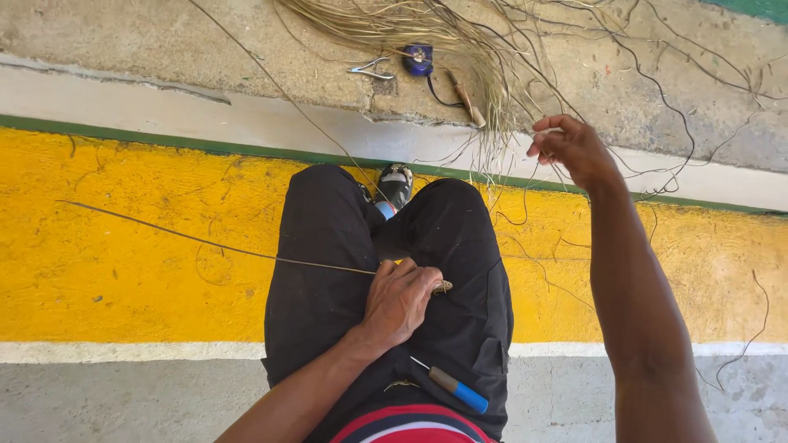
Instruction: Weaving a small circular basket base or coaster using plant-based fibers.
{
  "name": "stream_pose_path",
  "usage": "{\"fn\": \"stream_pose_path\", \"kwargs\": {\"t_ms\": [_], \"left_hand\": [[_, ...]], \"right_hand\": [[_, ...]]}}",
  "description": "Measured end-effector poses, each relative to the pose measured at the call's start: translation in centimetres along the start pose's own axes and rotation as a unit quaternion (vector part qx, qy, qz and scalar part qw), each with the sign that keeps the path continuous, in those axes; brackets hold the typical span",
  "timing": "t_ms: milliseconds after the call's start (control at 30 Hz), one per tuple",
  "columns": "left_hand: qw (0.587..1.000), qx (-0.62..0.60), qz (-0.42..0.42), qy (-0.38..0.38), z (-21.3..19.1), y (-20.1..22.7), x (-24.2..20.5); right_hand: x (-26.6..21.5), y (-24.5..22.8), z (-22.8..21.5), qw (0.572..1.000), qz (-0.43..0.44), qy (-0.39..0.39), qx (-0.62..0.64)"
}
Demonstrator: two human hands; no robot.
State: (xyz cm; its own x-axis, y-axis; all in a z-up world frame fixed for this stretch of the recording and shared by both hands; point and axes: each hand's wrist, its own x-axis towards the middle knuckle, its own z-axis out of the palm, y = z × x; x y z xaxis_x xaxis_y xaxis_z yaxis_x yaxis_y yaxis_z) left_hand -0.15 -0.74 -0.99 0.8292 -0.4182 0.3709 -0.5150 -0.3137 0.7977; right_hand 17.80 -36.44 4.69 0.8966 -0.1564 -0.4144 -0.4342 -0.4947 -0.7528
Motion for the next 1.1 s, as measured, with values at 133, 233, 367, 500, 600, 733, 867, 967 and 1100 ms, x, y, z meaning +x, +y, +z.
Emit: {"fn": "stream_pose_path", "kwargs": {"t_ms": [133, 233, 367, 500, 600, 733, 867, 967, 1100], "left_hand": [[1.0, 0.019, 0.004, -0.006, 0.1, -0.1, 0.0], [1.0, 0.018, 0.004, 0.001, 0.0, 0.0, 0.1], [1.0, 0.019, 0.006, 0.003, 0.0, 0.1, 0.0], [1.0, 0.012, 0.014, 0.002, 0.0, 0.0, -0.1], [1.0, 0.013, 0.014, 0.001, -0.1, 0.1, 0.0], [1.0, 0.008, 0.005, -0.007, -0.2, 0.2, 0.0], [1.0, 0.007, 0.004, -0.016, -0.1, 0.2, -0.3], [1.0, 0.002, 0.006, -0.014, 0.0, 0.2, -0.3], [1.0, -0.002, 0.0, -0.013, 0.0, 0.1, -0.3]], "right_hand": [[-0.2, 2.0, 0.2, 0.999, -0.014, 0.001, -0.048], [0.5, 4.5, 0.3, 0.994, -0.022, -0.02, -0.103], [2.6, 8.8, 0.5, 0.969, -0.075, -0.011, -0.237], [4.6, 10.0, 0.4, 0.818, -0.348, 0.051, -0.455], [7.3, 8.2, 0.6, 0.928, -0.21, 0.105, -0.288], [10.9, 5.8, 0.7, 0.928, -0.173, 0.116, -0.309], [13.9, 4.1, 1.4, 0.936, -0.14, 0.142, -0.289], [15.8, 4.3, 1.8, 0.937, -0.086, 0.129, -0.312], [16.6, 4.1, 2.8, 0.934, -0.04, 0.114, -0.337]]}}
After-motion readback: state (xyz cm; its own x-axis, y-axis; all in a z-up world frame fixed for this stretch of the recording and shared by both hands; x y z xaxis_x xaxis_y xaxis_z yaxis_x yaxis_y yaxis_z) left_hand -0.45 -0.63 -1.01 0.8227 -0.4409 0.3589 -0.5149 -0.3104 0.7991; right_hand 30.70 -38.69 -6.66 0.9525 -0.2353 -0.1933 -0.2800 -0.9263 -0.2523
